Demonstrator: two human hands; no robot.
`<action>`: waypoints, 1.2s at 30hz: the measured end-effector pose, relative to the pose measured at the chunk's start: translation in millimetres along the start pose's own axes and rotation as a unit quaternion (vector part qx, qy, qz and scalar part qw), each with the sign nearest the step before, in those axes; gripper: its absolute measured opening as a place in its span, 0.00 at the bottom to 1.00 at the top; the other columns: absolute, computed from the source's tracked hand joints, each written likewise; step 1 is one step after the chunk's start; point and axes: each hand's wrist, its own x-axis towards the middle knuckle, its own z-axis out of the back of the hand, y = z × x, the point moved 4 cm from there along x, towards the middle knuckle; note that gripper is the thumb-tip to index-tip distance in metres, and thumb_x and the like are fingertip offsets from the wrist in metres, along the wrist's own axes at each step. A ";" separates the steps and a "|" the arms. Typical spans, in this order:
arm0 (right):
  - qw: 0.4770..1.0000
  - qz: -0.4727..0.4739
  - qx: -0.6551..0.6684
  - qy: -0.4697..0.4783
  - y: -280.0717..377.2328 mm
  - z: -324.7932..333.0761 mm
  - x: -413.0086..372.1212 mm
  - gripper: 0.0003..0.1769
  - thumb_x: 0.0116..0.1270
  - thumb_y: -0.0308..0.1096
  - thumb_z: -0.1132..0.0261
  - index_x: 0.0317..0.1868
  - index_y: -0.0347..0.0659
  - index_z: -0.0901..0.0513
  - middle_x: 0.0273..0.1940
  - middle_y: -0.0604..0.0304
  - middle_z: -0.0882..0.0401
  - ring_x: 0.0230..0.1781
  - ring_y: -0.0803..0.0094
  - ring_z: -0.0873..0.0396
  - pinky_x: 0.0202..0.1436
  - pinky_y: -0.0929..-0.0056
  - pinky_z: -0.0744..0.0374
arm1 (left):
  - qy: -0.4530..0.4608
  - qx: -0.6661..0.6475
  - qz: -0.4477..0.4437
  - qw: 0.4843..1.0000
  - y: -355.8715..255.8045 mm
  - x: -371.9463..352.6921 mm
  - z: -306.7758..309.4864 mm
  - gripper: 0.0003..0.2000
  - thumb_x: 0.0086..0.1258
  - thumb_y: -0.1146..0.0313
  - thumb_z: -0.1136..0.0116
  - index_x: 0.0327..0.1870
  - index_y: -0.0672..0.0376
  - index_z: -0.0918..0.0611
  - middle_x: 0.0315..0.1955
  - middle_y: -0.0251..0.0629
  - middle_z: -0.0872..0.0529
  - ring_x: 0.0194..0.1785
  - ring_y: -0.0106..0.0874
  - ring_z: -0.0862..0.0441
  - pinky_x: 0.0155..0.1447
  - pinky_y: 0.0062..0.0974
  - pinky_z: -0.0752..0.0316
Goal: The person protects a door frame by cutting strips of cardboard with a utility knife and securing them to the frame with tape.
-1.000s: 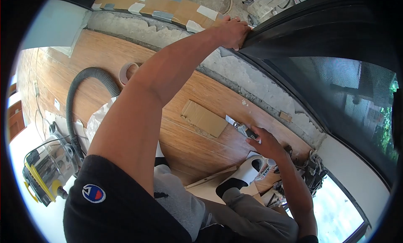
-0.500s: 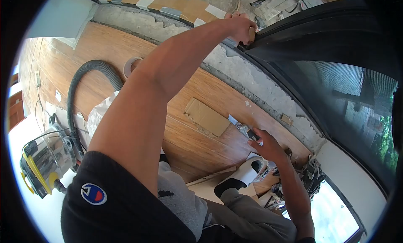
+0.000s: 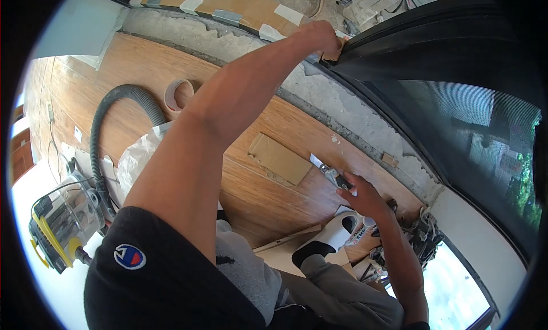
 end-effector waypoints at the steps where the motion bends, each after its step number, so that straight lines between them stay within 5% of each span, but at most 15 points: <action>1: 1.000 0.001 0.000 0.000 -1.4 -0.7 0.3 0.38 0.71 0.53 0.33 0.72 0.37 0.29 0.60 0.39 0.22 0.48 0.51 0.17 0.56 0.59 0.20 | 0.053 -0.013 0.017 0.998 5.9 11.3 -16.2 0.23 0.65 0.45 0.39 0.39 0.59 0.10 0.45 0.48 0.10 0.46 0.38 0.12 0.54 0.35 0.18; 6: 1.000 0.006 -0.008 -0.005 -3.3 -2.2 1.1 0.38 0.71 0.53 0.34 0.72 0.36 0.29 0.60 0.38 0.22 0.48 0.51 0.17 0.55 0.59 0.20 | 0.117 -0.042 0.059 0.991 6.7 12.2 -31.1 0.23 0.64 0.42 0.37 0.32 0.56 0.09 0.39 0.46 0.08 0.43 0.40 0.11 0.51 0.37 0.17; 8: 1.000 0.004 -0.007 -0.006 -0.7 -1.4 0.3 0.38 0.71 0.53 0.34 0.71 0.36 0.29 0.60 0.38 0.22 0.48 0.51 0.17 0.55 0.59 0.20 | 0.097 0.038 0.080 0.991 2.7 1.0 -21.8 0.25 0.62 0.40 0.34 0.37 0.57 0.09 0.41 0.43 0.09 0.46 0.39 0.11 0.52 0.36 0.17; 14: 1.000 -0.006 -0.015 0.001 3.3 -0.8 3.0 0.36 0.71 0.52 0.33 0.71 0.37 0.28 0.59 0.39 0.21 0.50 0.50 0.17 0.55 0.59 0.19 | 0.016 -0.025 0.052 0.998 1.7 -21.9 -12.7 0.28 0.57 0.41 0.26 0.48 0.56 0.11 0.47 0.41 0.10 0.54 0.39 0.13 0.56 0.37 0.19; 30: 1.000 -0.011 -0.007 0.015 3.4 -0.9 10.0 0.35 0.70 0.50 0.33 0.70 0.37 0.28 0.59 0.41 0.19 0.49 0.51 0.16 0.55 0.59 0.20 | 0.023 -0.016 0.043 0.999 0.2 -21.8 -21.9 0.30 0.58 0.42 0.28 0.54 0.57 0.14 0.52 0.45 0.12 0.58 0.43 0.14 0.60 0.39 0.19; 33: 1.000 -0.010 -0.013 0.013 2.4 -2.1 9.8 0.36 0.70 0.50 0.33 0.70 0.37 0.28 0.59 0.41 0.20 0.49 0.51 0.16 0.56 0.58 0.20 | -0.049 0.021 0.029 0.998 3.2 -9.7 -26.5 0.27 0.57 0.44 0.27 0.48 0.59 0.12 0.44 0.45 0.09 0.49 0.41 0.11 0.54 0.35 0.17; 36: 1.000 0.019 -0.013 -0.010 -4.9 -4.6 8.9 0.36 0.70 0.51 0.33 0.70 0.36 0.28 0.60 0.40 0.20 0.50 0.51 0.16 0.56 0.58 0.20 | 0.034 -0.037 0.043 0.998 3.2 -2.3 -14.1 0.20 0.58 0.50 0.26 0.37 0.59 0.11 0.32 0.42 0.09 0.35 0.35 0.09 0.42 0.30 0.15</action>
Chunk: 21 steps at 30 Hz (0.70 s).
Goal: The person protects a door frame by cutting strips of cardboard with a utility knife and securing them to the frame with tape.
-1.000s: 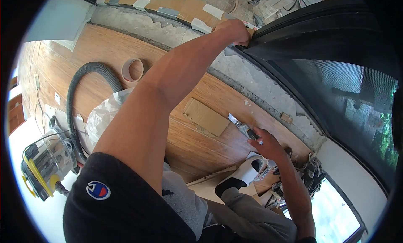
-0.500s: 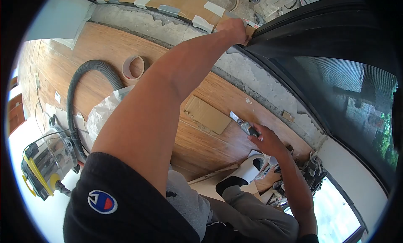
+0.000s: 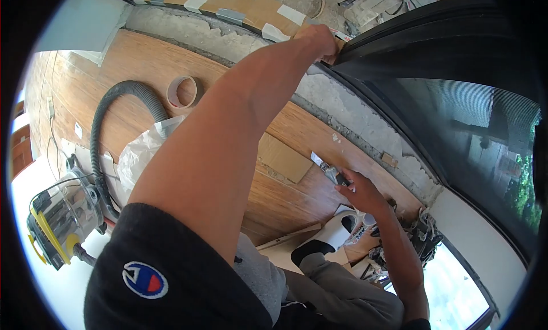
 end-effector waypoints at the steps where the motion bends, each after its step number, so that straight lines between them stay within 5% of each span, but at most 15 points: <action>1: 1.000 0.001 -0.003 0.000 1.9 1.7 -1.5 0.36 0.70 0.51 0.33 0.70 0.36 0.28 0.60 0.40 0.20 0.50 0.51 0.16 0.56 0.58 0.20 | 0.042 -0.079 0.050 0.995 0.4 1.6 2.7 0.17 0.57 0.52 0.26 0.32 0.59 0.11 0.27 0.40 0.10 0.30 0.32 0.11 0.36 0.27 0.16; 3: 1.000 -0.021 0.008 0.004 6.4 2.7 -4.7 0.37 0.70 0.51 0.32 0.70 0.35 0.28 0.61 0.40 0.20 0.51 0.51 0.16 0.57 0.59 0.20 | 0.084 -0.157 0.100 0.979 4.8 9.7 -1.6 0.16 0.57 0.54 0.26 0.28 0.59 0.12 0.23 0.39 0.11 0.24 0.29 0.13 0.31 0.25 0.17; 5: 1.000 -0.020 -0.001 0.010 5.4 1.7 -3.2 0.37 0.70 0.51 0.32 0.70 0.35 0.28 0.60 0.39 0.20 0.51 0.51 0.15 0.57 0.59 0.19 | 0.091 -0.077 0.057 0.991 9.0 20.2 -8.4 0.17 0.58 0.52 0.26 0.26 0.60 0.13 0.24 0.38 0.11 0.23 0.28 0.13 0.27 0.25 0.19; 21: 0.999 -0.047 0.016 0.022 3.4 19.7 24.3 0.34 0.70 0.50 0.31 0.67 0.34 0.25 0.53 0.44 0.15 0.44 0.55 0.14 0.50 0.61 0.17 | 0.088 -0.001 -0.028 0.996 -7.9 13.3 -0.2 0.13 0.64 0.60 0.30 0.32 0.64 0.11 0.24 0.41 0.10 0.23 0.31 0.12 0.29 0.27 0.16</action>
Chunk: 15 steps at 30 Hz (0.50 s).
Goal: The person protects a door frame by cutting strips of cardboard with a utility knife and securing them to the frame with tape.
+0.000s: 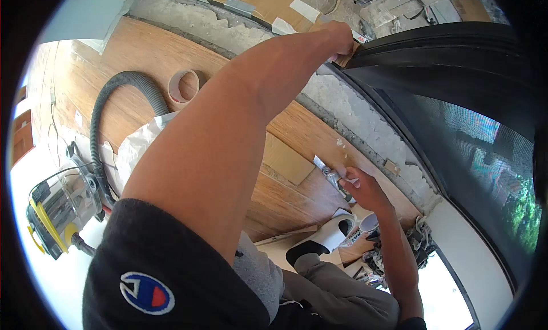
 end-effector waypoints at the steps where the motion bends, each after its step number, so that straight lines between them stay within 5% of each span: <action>1: 1.000 -0.002 -0.001 0.001 1.0 1.4 0.5 0.34 0.70 0.50 0.31 0.67 0.34 0.25 0.53 0.44 0.15 0.44 0.55 0.14 0.50 0.61 0.17 | -0.006 -0.009 0.006 1.000 -1.3 1.4 -3.1 0.12 0.65 0.61 0.32 0.32 0.63 0.11 0.25 0.43 0.10 0.26 0.33 0.11 0.32 0.29 0.15; 6: 1.000 0.017 -0.012 -0.019 12.6 9.3 -2.3 0.35 0.70 0.52 0.32 0.67 0.34 0.25 0.54 0.45 0.15 0.44 0.55 0.14 0.51 0.61 0.17 | -0.079 0.068 -0.040 0.994 -7.8 3.5 -8.0 0.09 0.65 0.67 0.37 0.38 0.61 0.10 0.37 0.45 0.08 0.42 0.40 0.09 0.47 0.33 0.15; 8: 0.999 0.015 -0.011 -0.027 10.1 10.4 -7.1 0.36 0.70 0.52 0.32 0.67 0.34 0.25 0.55 0.45 0.15 0.45 0.55 0.14 0.51 0.61 0.18 | -0.024 0.088 -0.056 0.994 1.2 2.0 -9.1 0.10 0.64 0.67 0.37 0.42 0.59 0.10 0.42 0.46 0.09 0.48 0.41 0.10 0.50 0.35 0.16; 11: 1.000 -0.010 -0.007 -0.027 5.4 9.5 -13.8 0.36 0.70 0.53 0.32 0.68 0.35 0.26 0.56 0.44 0.15 0.46 0.55 0.14 0.52 0.61 0.18 | -0.123 0.034 -0.177 0.976 14.6 -16.5 -10.2 0.17 0.62 0.60 0.34 0.51 0.55 0.12 0.44 0.47 0.10 0.50 0.44 0.12 0.54 0.39 0.18; 15: 1.000 -0.023 -0.006 -0.019 1.4 4.5 -16.0 0.37 0.70 0.54 0.32 0.69 0.35 0.26 0.57 0.44 0.16 0.46 0.56 0.14 0.52 0.61 0.18 | -0.067 0.124 -0.171 0.975 10.1 -36.4 -10.2 0.20 0.63 0.59 0.35 0.58 0.47 0.15 0.47 0.45 0.11 0.53 0.44 0.14 0.57 0.41 0.20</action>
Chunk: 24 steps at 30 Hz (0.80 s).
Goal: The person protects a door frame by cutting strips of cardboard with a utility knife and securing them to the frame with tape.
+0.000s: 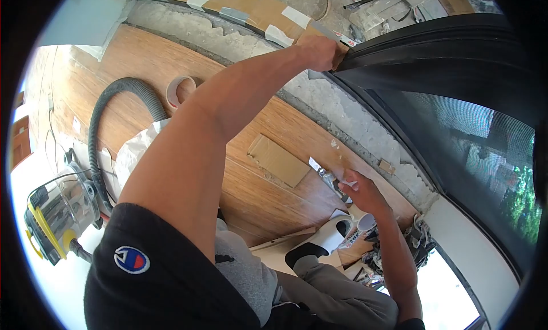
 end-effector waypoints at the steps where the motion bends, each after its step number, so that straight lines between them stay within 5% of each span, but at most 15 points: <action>1: 1.000 0.000 0.000 0.001 1.6 0.3 0.4 0.37 0.70 0.54 0.32 0.69 0.35 0.26 0.57 0.44 0.16 0.46 0.56 0.14 0.52 0.61 0.18 | 0.013 0.016 0.003 1.000 -0.5 1.8 -1.0 0.19 0.63 0.60 0.36 0.57 0.46 0.15 0.47 0.44 0.11 0.52 0.44 0.14 0.56 0.42 0.20; 12: 0.999 0.043 -0.004 -0.027 5.3 9.8 16.7 0.35 0.70 0.51 0.31 0.67 0.35 0.25 0.54 0.44 0.15 0.44 0.57 0.14 0.51 0.61 0.18 | 0.011 0.055 -0.029 0.998 -1.8 37.2 -19.6 0.16 0.63 0.63 0.39 0.53 0.44 0.15 0.42 0.44 0.10 0.49 0.47 0.13 0.51 0.44 0.19; 15: 0.999 0.028 -0.004 -0.044 4.2 16.5 8.2 0.34 0.70 0.49 0.31 0.68 0.36 0.25 0.53 0.44 0.15 0.45 0.57 0.14 0.51 0.62 0.18 | 0.031 0.060 -0.017 0.998 -9.4 28.9 -10.0 0.17 0.62 0.67 0.38 0.54 0.49 0.13 0.47 0.44 0.10 0.54 0.44 0.13 0.54 0.42 0.19; 17: 0.997 0.037 -0.005 -0.071 -3.2 19.5 2.4 0.32 0.70 0.48 0.31 0.66 0.36 0.23 0.51 0.46 0.14 0.43 0.57 0.14 0.49 0.61 0.17 | -0.016 0.017 -0.058 0.998 -4.5 19.0 -7.3 0.26 0.61 0.59 0.33 0.64 0.42 0.19 0.40 0.46 0.10 0.49 0.47 0.13 0.50 0.44 0.19; 20: 0.991 0.053 0.006 -0.121 -21.6 22.0 -9.0 0.26 0.70 0.45 0.31 0.60 0.36 0.20 0.45 0.47 0.12 0.40 0.55 0.14 0.47 0.60 0.17 | -0.079 -0.084 -0.080 0.990 16.5 5.7 -10.1 0.32 0.60 0.58 0.30 0.69 0.48 0.22 0.40 0.47 0.11 0.47 0.47 0.13 0.50 0.42 0.19; 24: 0.960 0.022 -0.023 -0.278 -75.5 31.5 -10.6 0.11 0.69 0.37 0.34 0.45 0.39 0.16 0.38 0.47 0.12 0.38 0.50 0.14 0.44 0.56 0.17 | -0.197 -0.146 -0.061 0.968 18.6 -82.3 -5.4 0.21 0.65 0.62 0.33 0.59 0.59 0.16 0.38 0.49 0.12 0.43 0.45 0.14 0.50 0.38 0.20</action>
